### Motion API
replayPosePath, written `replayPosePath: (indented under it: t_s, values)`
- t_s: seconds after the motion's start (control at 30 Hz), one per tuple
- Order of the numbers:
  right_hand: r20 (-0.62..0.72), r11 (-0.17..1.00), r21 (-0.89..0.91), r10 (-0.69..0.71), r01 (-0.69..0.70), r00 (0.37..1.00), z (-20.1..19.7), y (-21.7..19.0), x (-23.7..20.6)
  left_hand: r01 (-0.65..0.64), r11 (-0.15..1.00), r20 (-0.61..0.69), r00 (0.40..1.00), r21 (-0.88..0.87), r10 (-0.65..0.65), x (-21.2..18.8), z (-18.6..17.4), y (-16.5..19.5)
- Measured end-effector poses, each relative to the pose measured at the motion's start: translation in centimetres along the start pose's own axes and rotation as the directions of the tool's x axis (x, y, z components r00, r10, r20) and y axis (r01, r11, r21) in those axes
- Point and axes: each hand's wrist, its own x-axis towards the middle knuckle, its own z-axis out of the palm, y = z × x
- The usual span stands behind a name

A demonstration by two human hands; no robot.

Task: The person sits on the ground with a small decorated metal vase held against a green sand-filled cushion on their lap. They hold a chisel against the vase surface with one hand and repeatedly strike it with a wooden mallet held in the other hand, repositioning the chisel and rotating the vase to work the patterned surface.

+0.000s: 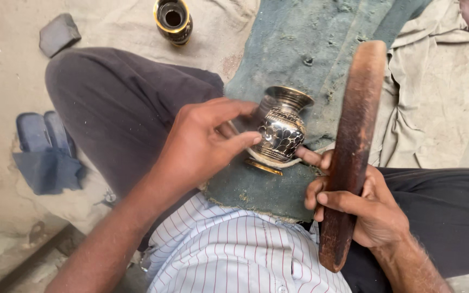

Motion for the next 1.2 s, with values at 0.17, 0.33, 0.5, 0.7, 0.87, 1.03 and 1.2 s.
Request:
replayPosePath:
  t_s: [0.17, 0.33, 0.5, 0.7, 0.87, 1.03, 1.2]
  values:
    - [-0.029, 0.994, 0.007, 0.108, -0.108, 0.994, -0.2, 0.8, 1.0, -0.144, 0.98, -0.001, 0.989, 0.134, 0.146, -0.3, -0.1, 1.3]
    - [-0.213, 0.972, -0.236, -0.053, 0.002, 0.976, 0.0, 0.1, 0.1, -0.273, 0.962, 0.023, 0.962, 0.012, 0.273, 0.7, -0.6, 2.8]
    - [-0.264, 0.854, -0.498, -0.315, 0.151, 0.912, -1.8, -2.7, -3.1, -0.407, 0.913, 0.053, 0.912, -0.017, 0.407, 2.8, 1.0, 2.7]
    - [-0.133, 0.77, -0.606, -0.345, 0.199, 0.929, -8.5, -3.9, -5.7, -0.434, 0.9, 0.104, 0.897, 0.034, 0.429, 3.6, 1.8, 2.2]
    - [-0.31, 0.493, -0.866, -0.384, -0.091, 0.87, -14.6, -3.9, -6.4, -0.535, 0.816, 0.145, 0.845, 0.22, 0.515, 3.6, 2.2, 2.8]
    - [-0.369, 0.295, -0.919, -0.406, -0.262, 0.836, -19.1, -3.6, -6.2, -0.539, 0.812, 0.152, 0.842, 0.225, 0.517, 3.4, 1.9, 2.6]
    - [-0.397, 0.217, -0.917, -0.416, -0.335, 0.818, -22.8, -2.2, -6.0, -0.558, 0.805, 0.129, 0.83, 0.204, 0.543, 3.5, 2.0, 2.1]
